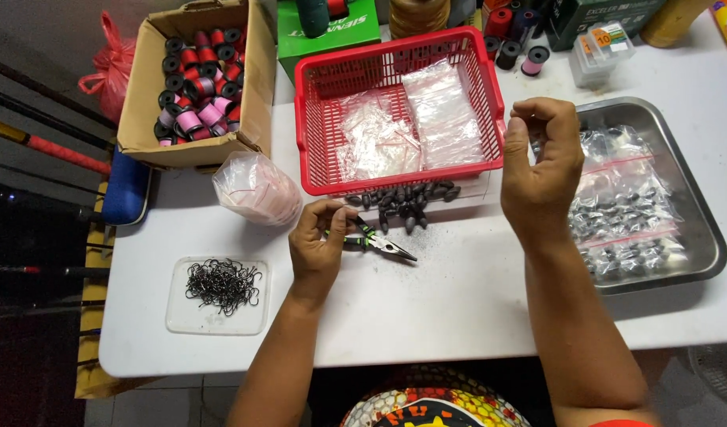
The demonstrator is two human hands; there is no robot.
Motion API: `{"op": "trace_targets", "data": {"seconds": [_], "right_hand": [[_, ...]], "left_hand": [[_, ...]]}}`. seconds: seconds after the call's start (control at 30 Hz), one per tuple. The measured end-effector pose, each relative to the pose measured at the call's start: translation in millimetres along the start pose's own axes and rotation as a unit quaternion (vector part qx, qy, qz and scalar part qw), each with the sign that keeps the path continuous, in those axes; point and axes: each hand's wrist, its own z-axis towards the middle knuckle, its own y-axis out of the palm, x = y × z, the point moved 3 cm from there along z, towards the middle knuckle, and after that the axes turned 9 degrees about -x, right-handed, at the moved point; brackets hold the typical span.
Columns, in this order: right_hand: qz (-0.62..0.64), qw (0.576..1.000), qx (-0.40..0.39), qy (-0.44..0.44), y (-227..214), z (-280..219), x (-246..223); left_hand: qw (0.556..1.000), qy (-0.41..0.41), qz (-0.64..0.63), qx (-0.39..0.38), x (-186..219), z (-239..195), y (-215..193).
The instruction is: The person picks up a small black object and a thin wire, then threads the wire through the object. They use pliers to bend and secure the wire, completing the assembly of a small fishing lure.
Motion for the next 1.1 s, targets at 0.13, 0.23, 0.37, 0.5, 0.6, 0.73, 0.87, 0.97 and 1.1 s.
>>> {"op": "trace_targets", "data": {"seconds": [0.13, 0.23, 0.37, 0.5, 0.6, 0.73, 0.87, 0.97, 1.1], "right_hand": [[-0.045, 0.999, 0.022, -0.007, -5.9, -7.4, 21.2], [-0.166, 0.985, 0.036, -0.035, -28.4, -14.2, 32.5], [-0.238, 0.963, -0.107, 0.060, -18.8, -24.0, 47.4], [-0.352, 0.911, -0.179, 0.119, -0.7, -22.5, 30.2], [-0.376, 0.898, -0.181, 0.139, -0.3, -21.4, 25.5], [-0.390, 0.892, -0.180, 0.143, 1.9, -24.2, 25.7], [-0.377, 0.905, -0.161, 0.117, 2.7, -24.4, 27.9], [-0.365, 0.917, -0.129, 0.091, 0.1, -28.1, 38.3], [-0.306, 0.948, -0.054, 0.066, -8.7, -26.0, 35.9]], "left_hand": [[1.000, -0.008, 0.005, 0.020, -1.0, 2.4, -3.8], [0.999, -0.012, 0.023, 0.022, -3.8, 2.1, -0.1], [0.999, -0.009, 0.039, 0.008, -5.4, 3.8, 5.3], [0.999, 0.013, 0.043, 0.013, -1.2, 4.5, 7.0], [0.997, 0.028, 0.072, 0.015, -3.1, 3.0, 2.7], [0.995, 0.034, 0.094, 0.010, 4.5, 2.3, -0.4], [0.994, 0.046, 0.095, 0.014, 7.3, 2.9, -1.9], [0.994, 0.049, 0.094, 0.013, 8.8, 2.1, -3.9], [0.994, 0.048, 0.094, 0.011, 10.6, 2.3, -2.8]]}}
